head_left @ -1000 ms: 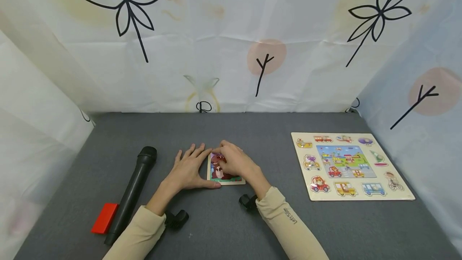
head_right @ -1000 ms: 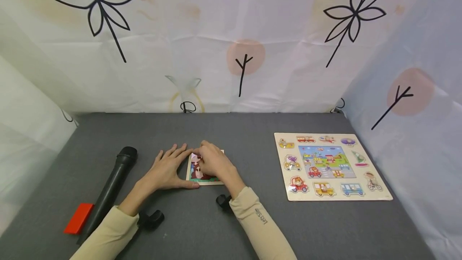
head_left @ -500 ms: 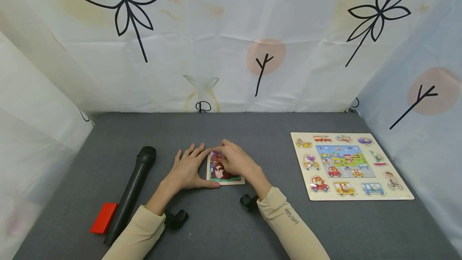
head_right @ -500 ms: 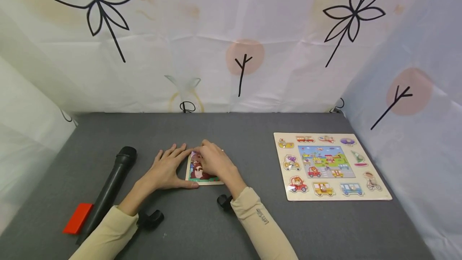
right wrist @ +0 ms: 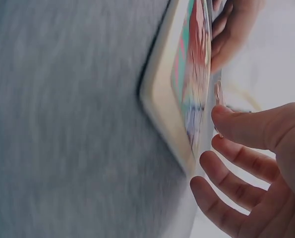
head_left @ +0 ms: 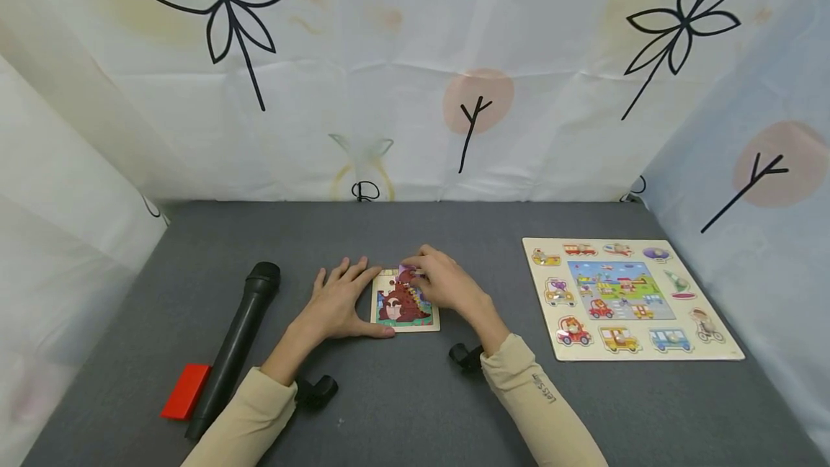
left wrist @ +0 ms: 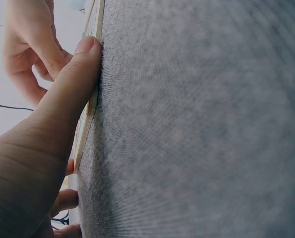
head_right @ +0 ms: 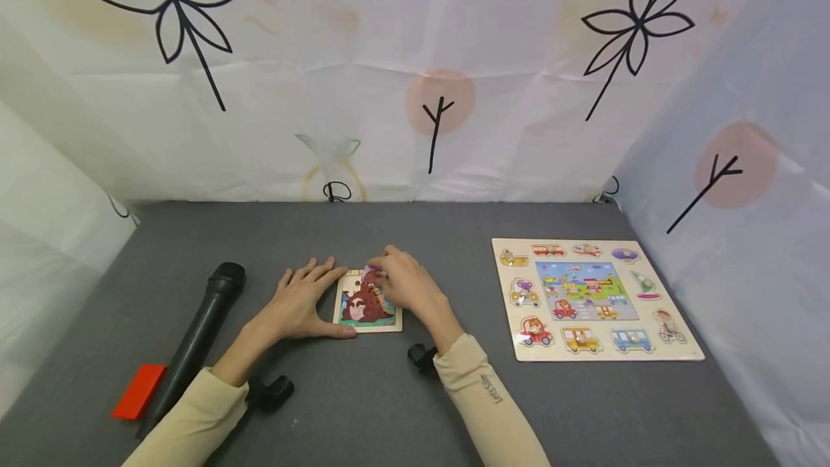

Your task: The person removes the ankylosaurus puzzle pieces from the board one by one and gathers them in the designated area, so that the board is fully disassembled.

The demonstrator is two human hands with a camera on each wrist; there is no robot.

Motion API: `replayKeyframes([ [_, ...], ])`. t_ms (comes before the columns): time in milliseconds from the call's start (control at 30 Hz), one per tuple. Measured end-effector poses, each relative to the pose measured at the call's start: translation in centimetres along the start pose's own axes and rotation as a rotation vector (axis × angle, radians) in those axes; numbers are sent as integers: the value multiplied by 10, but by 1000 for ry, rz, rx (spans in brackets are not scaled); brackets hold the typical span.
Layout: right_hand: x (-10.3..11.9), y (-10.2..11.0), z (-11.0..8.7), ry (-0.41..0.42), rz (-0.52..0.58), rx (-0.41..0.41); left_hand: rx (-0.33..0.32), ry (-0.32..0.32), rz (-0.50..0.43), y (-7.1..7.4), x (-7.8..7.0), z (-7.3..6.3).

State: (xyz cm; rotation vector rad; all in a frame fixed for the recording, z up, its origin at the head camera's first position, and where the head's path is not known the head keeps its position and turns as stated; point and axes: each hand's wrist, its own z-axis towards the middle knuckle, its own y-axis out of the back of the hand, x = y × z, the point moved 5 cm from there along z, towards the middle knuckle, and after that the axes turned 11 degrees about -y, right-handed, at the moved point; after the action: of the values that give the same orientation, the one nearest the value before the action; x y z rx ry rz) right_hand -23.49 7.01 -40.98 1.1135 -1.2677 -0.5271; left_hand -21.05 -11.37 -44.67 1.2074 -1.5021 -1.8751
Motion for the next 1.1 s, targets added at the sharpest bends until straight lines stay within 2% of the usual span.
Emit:
replayKeyframes([
  [333,-27,21,-5,-25,-36,-27,20,10,-4,1,-1,0],
  [633,-50,29,-8,-79,-50,-19,25,3,-10,3,0,-1],
  [1100,-61,29,-11,-96,-68,-6,25,5,-4,3,-1,0],
])
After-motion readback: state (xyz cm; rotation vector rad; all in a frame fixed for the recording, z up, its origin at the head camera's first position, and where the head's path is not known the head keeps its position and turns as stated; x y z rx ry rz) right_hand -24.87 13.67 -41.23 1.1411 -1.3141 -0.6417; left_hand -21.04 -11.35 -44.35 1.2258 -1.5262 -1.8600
